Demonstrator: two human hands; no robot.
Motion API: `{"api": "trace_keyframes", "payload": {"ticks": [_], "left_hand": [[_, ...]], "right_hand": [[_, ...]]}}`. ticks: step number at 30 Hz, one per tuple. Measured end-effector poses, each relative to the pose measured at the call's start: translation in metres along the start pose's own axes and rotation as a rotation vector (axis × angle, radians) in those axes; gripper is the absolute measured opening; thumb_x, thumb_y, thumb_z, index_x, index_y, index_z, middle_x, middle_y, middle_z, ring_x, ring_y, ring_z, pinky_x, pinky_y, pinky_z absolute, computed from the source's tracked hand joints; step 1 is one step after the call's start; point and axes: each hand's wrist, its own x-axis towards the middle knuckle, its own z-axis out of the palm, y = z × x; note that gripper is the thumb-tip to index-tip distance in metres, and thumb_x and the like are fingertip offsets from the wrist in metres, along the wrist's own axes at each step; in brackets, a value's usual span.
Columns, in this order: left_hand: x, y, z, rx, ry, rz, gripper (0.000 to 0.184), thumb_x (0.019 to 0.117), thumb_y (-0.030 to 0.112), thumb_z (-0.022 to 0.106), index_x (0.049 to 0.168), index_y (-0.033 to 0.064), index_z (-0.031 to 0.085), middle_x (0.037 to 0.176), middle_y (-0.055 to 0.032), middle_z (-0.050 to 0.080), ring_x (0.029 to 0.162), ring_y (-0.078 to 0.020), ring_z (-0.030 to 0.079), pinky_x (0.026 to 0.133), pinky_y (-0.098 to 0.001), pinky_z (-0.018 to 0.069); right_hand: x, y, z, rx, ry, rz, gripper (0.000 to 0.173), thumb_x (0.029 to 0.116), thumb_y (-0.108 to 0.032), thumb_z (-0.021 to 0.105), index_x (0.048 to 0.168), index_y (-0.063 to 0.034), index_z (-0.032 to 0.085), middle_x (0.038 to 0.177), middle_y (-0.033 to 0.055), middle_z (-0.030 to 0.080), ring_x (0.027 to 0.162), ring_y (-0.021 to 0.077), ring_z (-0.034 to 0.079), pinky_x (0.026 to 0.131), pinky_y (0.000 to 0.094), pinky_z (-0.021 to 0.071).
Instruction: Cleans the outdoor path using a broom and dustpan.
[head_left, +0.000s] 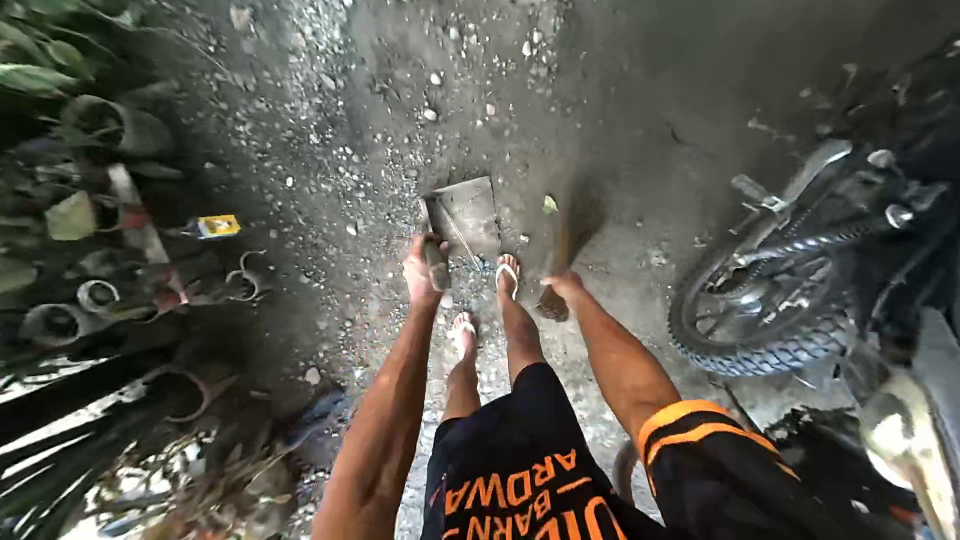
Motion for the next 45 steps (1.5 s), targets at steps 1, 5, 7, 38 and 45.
{"api": "trace_keyframes", "payload": {"ticks": [1, 5, 7, 38, 45], "left_hand": [[0.005, 0.012, 0.006, 0.019, -0.005, -0.008, 0.034, 0.097, 0.026, 0.069, 0.122, 0.0027, 0.067, 0.117, -0.0217, 0.069, 0.107, -0.0388, 0.068, 0.093, -0.0613, 0.0533], [0.02, 0.05, 0.009, 0.071, -0.061, -0.081, 0.034, 0.0983, 0.027, 0.067, 0.125, 0.0054, 0.066, 0.126, -0.0204, 0.067, 0.113, -0.0396, 0.066, 0.096, -0.0617, 0.052], [0.028, 0.047, 0.005, 0.033, -0.035, -0.076, 0.034, 0.0977, 0.026, 0.068, 0.124, 0.0052, 0.067, 0.122, -0.0203, 0.068, 0.111, -0.0388, 0.067, 0.095, -0.0608, 0.0526], [0.291, -0.06, -0.299, -0.438, 0.488, -0.201, 0.042, 0.0996, 0.038, 0.064, 0.121, 0.0021, 0.065, 0.111, -0.0211, 0.07, 0.105, -0.0355, 0.068, 0.094, -0.0593, 0.0521], [0.409, -0.062, -0.308, -0.357, 0.523, -0.229, 0.044, 0.1, 0.04, 0.063, 0.122, 0.0014, 0.064, 0.114, -0.0213, 0.069, 0.107, -0.0339, 0.067, 0.095, -0.0573, 0.0514]], "right_hand": [[-0.004, -0.011, 0.01, -0.044, -0.085, -0.031, 0.065, 0.0818, -0.021, 0.084, 0.133, 0.0072, 0.058, 0.13, 0.0281, 0.062, 0.121, 0.0382, 0.06, 0.104, 0.0557, 0.0486], [-0.054, -0.013, 0.022, -0.133, -0.325, -0.129, 0.072, 0.0786, -0.02, 0.086, 0.141, 0.0003, 0.055, 0.129, 0.0233, 0.065, 0.12, 0.0347, 0.063, 0.104, 0.0554, 0.0507], [-0.094, -0.013, 0.014, -0.111, -0.389, -0.159, 0.076, 0.0779, -0.017, 0.085, 0.145, -0.003, 0.053, 0.13, 0.0202, 0.065, 0.119, 0.0309, 0.064, 0.103, 0.0523, 0.0526], [-0.086, -0.443, -0.002, -0.648, 0.177, -0.333, 0.075, 0.0924, -0.025, 0.075, 0.156, -0.007, 0.039, 0.125, 0.0226, 0.067, 0.111, 0.0346, 0.067, 0.096, 0.0556, 0.054], [0.082, -0.643, 0.032, -0.679, 0.24, -0.36, 0.058, 0.09, -0.027, 0.079, 0.137, -0.0016, 0.057, 0.119, 0.025, 0.067, 0.11, 0.0378, 0.066, 0.095, 0.0587, 0.0532]]}}
